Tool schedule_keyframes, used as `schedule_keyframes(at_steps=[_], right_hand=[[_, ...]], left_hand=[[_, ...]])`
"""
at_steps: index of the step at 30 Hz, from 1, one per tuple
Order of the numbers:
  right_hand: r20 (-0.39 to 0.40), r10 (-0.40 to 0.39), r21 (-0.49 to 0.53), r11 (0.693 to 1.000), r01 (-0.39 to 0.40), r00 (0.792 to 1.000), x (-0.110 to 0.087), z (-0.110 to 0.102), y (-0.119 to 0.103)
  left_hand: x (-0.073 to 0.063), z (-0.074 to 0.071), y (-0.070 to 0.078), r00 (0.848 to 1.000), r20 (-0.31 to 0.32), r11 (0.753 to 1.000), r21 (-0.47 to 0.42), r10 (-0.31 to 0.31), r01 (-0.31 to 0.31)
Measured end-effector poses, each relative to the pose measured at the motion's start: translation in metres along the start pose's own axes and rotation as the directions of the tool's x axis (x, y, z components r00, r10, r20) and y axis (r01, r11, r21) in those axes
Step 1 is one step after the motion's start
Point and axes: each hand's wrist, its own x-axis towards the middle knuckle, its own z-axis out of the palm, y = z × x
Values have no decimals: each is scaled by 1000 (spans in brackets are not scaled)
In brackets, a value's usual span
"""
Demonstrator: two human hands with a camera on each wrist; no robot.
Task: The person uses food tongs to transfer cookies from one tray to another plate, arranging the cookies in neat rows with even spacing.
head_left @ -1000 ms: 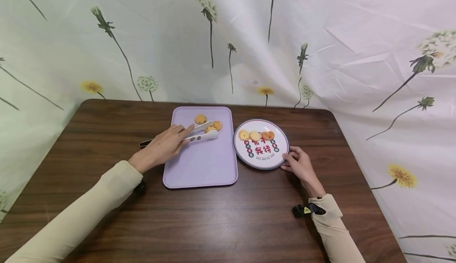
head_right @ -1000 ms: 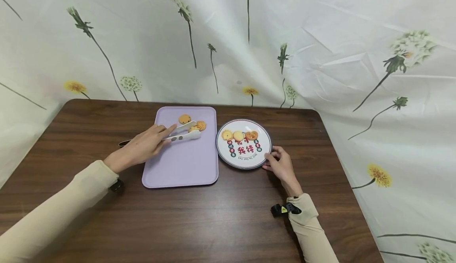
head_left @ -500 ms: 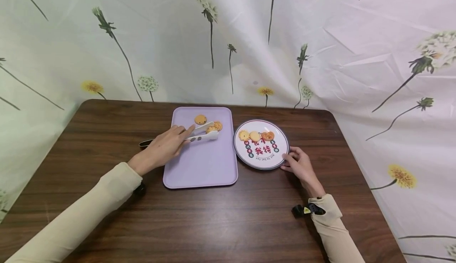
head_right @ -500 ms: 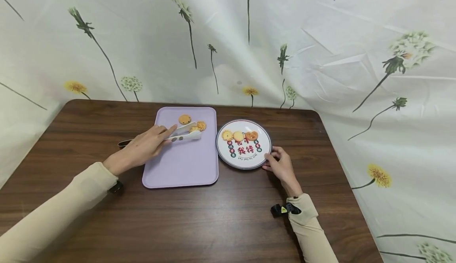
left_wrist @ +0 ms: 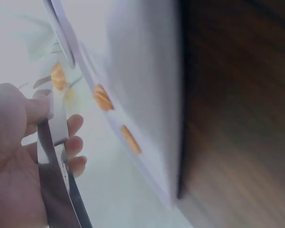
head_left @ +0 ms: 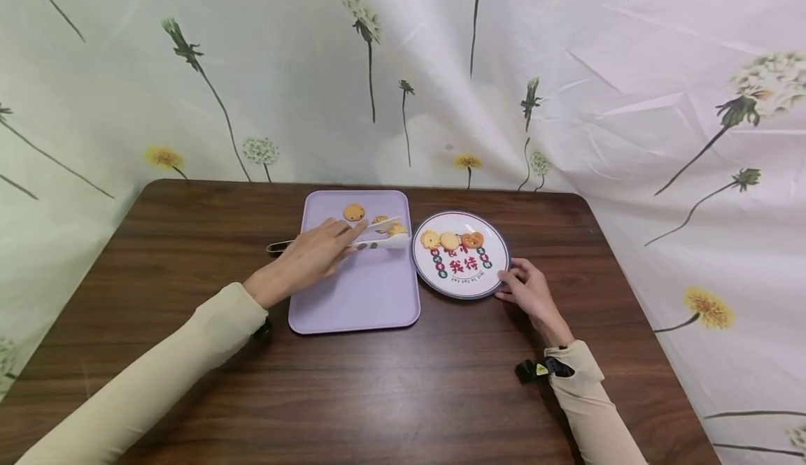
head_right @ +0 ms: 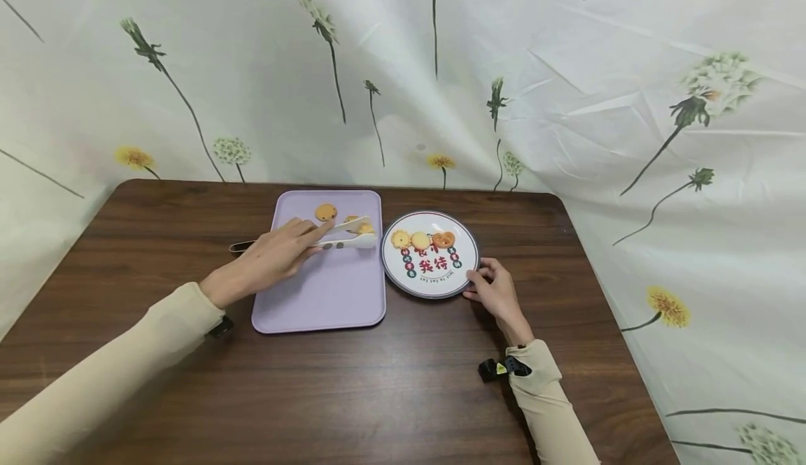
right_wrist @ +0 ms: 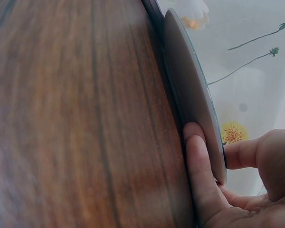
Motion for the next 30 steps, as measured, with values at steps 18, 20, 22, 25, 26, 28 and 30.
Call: schedule_keyframes(at_steps=[18, 20, 22, 25, 26, 28, 30], right_hand=[[0, 13, 12, 1000, -13, 1000, 2, -2, 2], [-2, 17, 14, 1000, -17, 1000, 3, -2, 3], [-9, 27, 17, 999, -27, 1000, 3, -2, 2], [-9, 42, 37, 998, -42, 999, 3, -2, 2], [-11, 48, 50, 998, -47, 999, 3, -2, 2], [-12, 54, 75, 996, -53, 998, 3, -2, 1], [-9, 58, 93, 994, -57, 998, 4, -1, 1]], left_hand=[[63, 26, 64, 989, 141, 997, -64, 49, -41], [70, 28, 69, 986, 156, 997, -59, 57, -48], [76, 31, 75, 983, 171, 997, -46, 63, -56], [85, 36, 83, 979, 193, 998, -39, 64, -58], [87, 37, 85, 977, 203, 998, -38, 62, -56], [92, 40, 90, 974, 218, 998, -30, 58, -53], [95, 43, 94, 972, 227, 998, -25, 56, -51]])
